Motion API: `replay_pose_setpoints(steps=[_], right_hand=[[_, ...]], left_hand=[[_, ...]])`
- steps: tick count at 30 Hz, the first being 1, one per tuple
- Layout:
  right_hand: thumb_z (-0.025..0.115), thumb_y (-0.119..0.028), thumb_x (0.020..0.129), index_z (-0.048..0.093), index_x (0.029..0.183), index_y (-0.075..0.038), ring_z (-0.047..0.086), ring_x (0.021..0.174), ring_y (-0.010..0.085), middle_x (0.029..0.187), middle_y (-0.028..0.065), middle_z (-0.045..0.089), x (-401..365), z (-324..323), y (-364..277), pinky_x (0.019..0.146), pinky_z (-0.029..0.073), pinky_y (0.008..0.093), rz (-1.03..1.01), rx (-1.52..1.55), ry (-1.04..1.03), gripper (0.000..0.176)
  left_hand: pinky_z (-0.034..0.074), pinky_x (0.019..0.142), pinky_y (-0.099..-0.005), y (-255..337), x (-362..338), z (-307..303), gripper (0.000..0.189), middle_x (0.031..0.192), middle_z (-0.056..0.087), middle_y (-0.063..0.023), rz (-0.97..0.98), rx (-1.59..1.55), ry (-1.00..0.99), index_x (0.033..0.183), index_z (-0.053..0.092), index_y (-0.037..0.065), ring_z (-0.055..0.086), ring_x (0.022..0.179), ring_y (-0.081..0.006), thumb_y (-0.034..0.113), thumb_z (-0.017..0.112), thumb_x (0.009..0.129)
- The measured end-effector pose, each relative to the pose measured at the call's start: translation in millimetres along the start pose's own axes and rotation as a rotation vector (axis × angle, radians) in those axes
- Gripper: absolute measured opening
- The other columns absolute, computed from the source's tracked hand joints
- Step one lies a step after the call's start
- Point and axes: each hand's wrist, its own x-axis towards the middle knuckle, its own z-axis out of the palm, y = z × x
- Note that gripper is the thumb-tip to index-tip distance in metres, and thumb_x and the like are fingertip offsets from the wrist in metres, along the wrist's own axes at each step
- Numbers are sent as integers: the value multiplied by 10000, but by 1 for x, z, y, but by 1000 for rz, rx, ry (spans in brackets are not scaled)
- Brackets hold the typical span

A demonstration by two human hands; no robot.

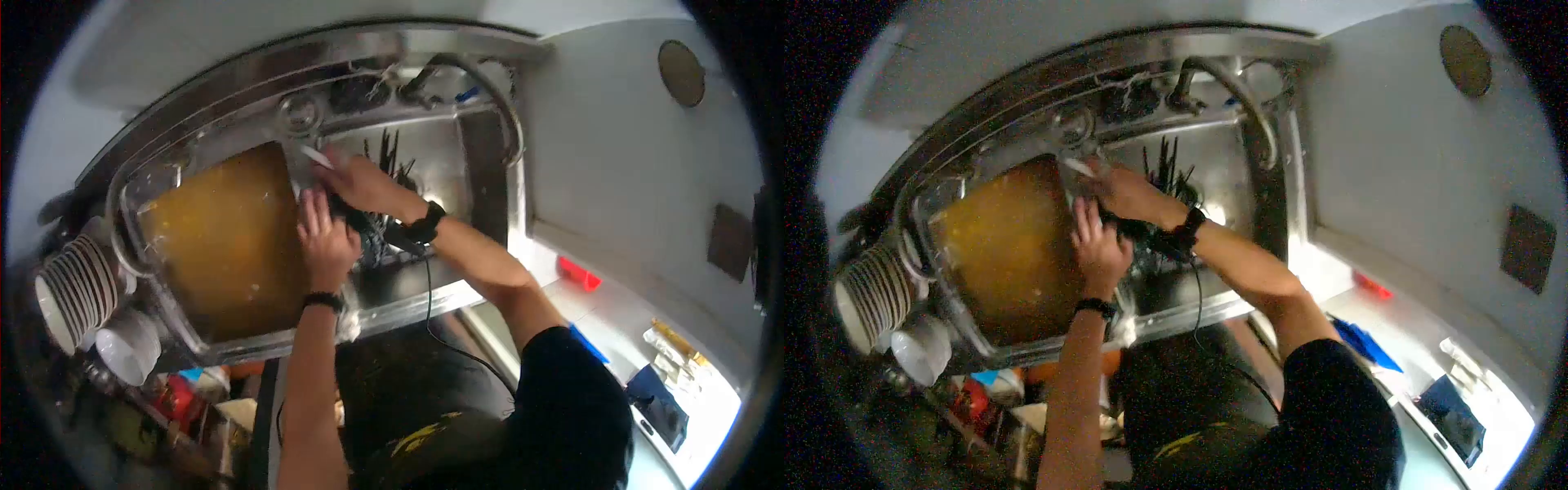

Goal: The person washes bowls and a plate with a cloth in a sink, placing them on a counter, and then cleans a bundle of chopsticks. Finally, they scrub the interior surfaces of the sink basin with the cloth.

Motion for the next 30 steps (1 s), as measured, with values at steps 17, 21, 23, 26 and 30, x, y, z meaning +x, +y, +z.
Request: replay_pose_setpoints(steps=[17, 21, 23, 26, 30], right_hand=[[676, -192, 833, 670, 1079, -78, 653, 923, 368, 963, 161, 682, 44, 42, 16, 759, 523, 457, -198, -31, -39, 272], [597, -196, 893, 663, 1088, -105, 652, 898, 355, 959, 147, 650, -74, -7, 98, 753, 532, 474, -147, -488, -163, 225], [551, -161, 886, 639, 1133, -85, 649, 939, 354, 1002, 160, 640, -136, 8, 157, 761, 541, 468, -23, -723, -473, 273], [549, -151, 862, 577, 1224, -59, 646, 986, 327, 1022, 153, 640, -196, 45, 209, 681, 553, 432, -99, -803, -402, 375], [559, -164, 865, 545, 1264, -56, 656, 963, 307, 1027, 140, 649, -203, 59, 205, 637, 543, 411, -107, -945, -439, 414]], left_hand=[[334, 1079, -563, -2, -6, 16, 337, 1550, 342, -183, 25, 17, 99, 1062, 668, 31, 286, 1449, -378, 230, 659, 792], [390, 1001, -545, 2, 1, 8, 207, 1595, 298, -167, 62, -29, 286, 868, 644, 36, 267, 1475, -363, 213, 628, 761], [393, 998, -547, 4, 2, 5, 193, 1600, 289, -167, 64, -14, 286, 856, 636, 37, 264, 1476, -367, 206, 623, 763], [393, 1000, -556, 5, 3, 5, 188, 1602, 283, -171, 43, 6, 261, 852, 633, 36, 255, 1479, -368, 200, 622, 761], [388, 1011, -574, 3, 2, 9, 198, 1607, 272, -169, 32, 5, 244, 859, 635, 32, 235, 1487, -366, 200, 624, 755]])
